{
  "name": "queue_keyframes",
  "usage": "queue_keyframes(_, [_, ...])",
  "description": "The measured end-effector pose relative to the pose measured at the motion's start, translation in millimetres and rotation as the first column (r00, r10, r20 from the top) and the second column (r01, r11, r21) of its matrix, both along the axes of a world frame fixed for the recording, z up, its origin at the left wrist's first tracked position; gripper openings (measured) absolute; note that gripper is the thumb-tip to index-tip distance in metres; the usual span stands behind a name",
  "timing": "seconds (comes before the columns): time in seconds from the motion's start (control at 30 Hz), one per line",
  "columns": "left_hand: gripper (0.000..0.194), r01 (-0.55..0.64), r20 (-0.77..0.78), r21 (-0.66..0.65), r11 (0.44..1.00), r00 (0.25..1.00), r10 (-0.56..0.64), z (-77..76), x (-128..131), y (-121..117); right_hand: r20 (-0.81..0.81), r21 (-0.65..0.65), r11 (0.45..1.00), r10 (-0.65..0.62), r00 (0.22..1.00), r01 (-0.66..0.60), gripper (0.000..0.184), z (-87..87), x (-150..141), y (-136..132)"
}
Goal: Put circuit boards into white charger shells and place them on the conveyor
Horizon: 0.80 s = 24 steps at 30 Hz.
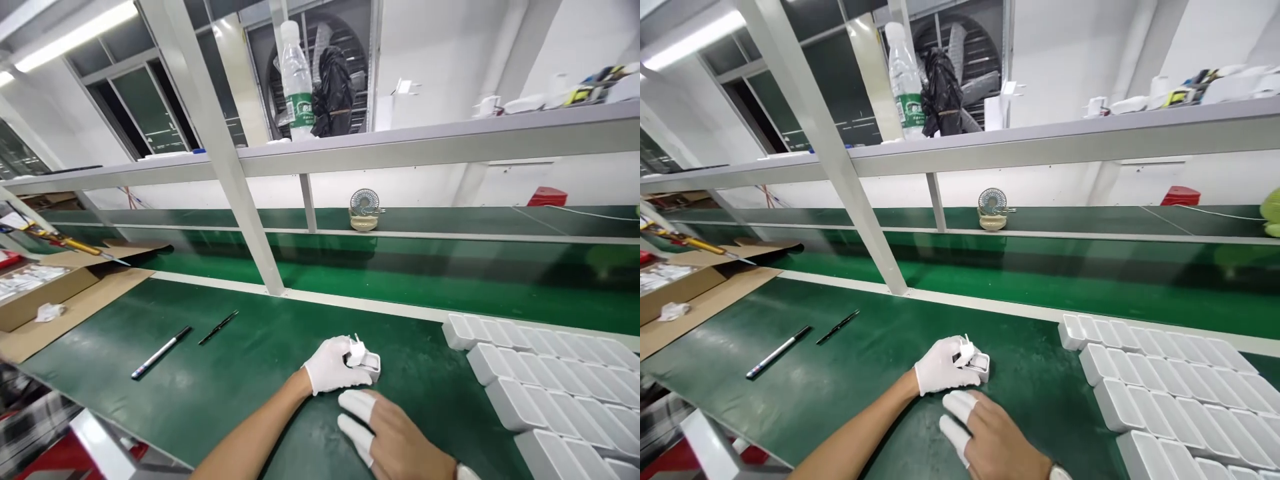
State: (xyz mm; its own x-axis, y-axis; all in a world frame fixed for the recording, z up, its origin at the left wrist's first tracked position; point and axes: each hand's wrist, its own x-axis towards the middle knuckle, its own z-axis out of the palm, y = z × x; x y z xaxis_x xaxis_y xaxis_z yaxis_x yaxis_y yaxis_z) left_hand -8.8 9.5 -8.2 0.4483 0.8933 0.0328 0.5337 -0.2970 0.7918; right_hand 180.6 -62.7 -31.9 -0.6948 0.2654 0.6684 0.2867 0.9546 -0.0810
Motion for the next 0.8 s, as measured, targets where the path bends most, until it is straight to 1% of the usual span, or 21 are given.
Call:
queue_keyframes(0.03, [0.029,-0.024,0.024,-0.03,0.999,0.999,0.025,-0.9,0,0,0.019,0.018,0.999,0.033,0.999,-0.033,0.048,-2.9,-4,-1])
queue_keyframes(0.13, [0.035,-0.147,0.105,-0.134,0.98,0.981,0.162,-2.4,-1,5,0.019,-0.008,1.0,-0.027,0.999,0.027,0.041,-17.0,-12,-1])
queue_keyframes(0.2, [0.041,-0.234,0.097,-0.136,0.963,0.964,0.248,-0.9,-5,19,0.037,-0.042,0.997,-0.065,0.997,0.066,0.037,-24.5,-11,0])
queue_keyframes(0.3, [0.041,-0.382,0.05,-0.071,0.921,0.921,0.386,6.5,-15,59,0.064,-0.069,0.994,-0.075,0.995,0.079,0.036,-27.6,-8,3])
queue_keyframes(0.43, [0.032,-0.572,-0.008,0.031,0.82,0.82,0.572,18.5,-28,125,0.078,-0.034,0.997,-0.066,0.995,0.069,0.032,-28.2,-8,7])
queue_keyframes(0.5, [0.028,-0.624,-0.046,0.064,0.779,0.778,0.627,20.0,-32,150,0.072,-0.005,0.997,-0.071,0.995,0.071,0.03,-29.9,-11,10])
queue_keyframes(0.57, [0.028,-0.652,-0.064,0.093,0.752,0.75,0.658,16.6,-34,166,0.07,0.01,0.997,-0.076,0.995,0.075,0.029,-31.4,-12,12])
queue_keyframes(0.63, [0.029,-0.668,-0.048,0.123,0.734,0.735,0.676,8.8,-34,173,0.071,0.01,0.997,-0.083,0.994,0.083,0.028,-31.4,-11,13])
queue_keyframes(0.7, [0.033,-0.683,-0.01,0.153,0.714,0.722,0.692,-1.9,-33,172,0.072,-0.014,0.997,-0.079,0.994,0.08,0.028,-29.2,-8,12])
queue_keyframes(0.8, [0.043,-0.692,0.033,0.202,0.693,0.712,0.701,-20.5,-31,154,0.067,-0.117,0.992,-0.04,0.997,0.047,0.028,-23.1,-2,6])
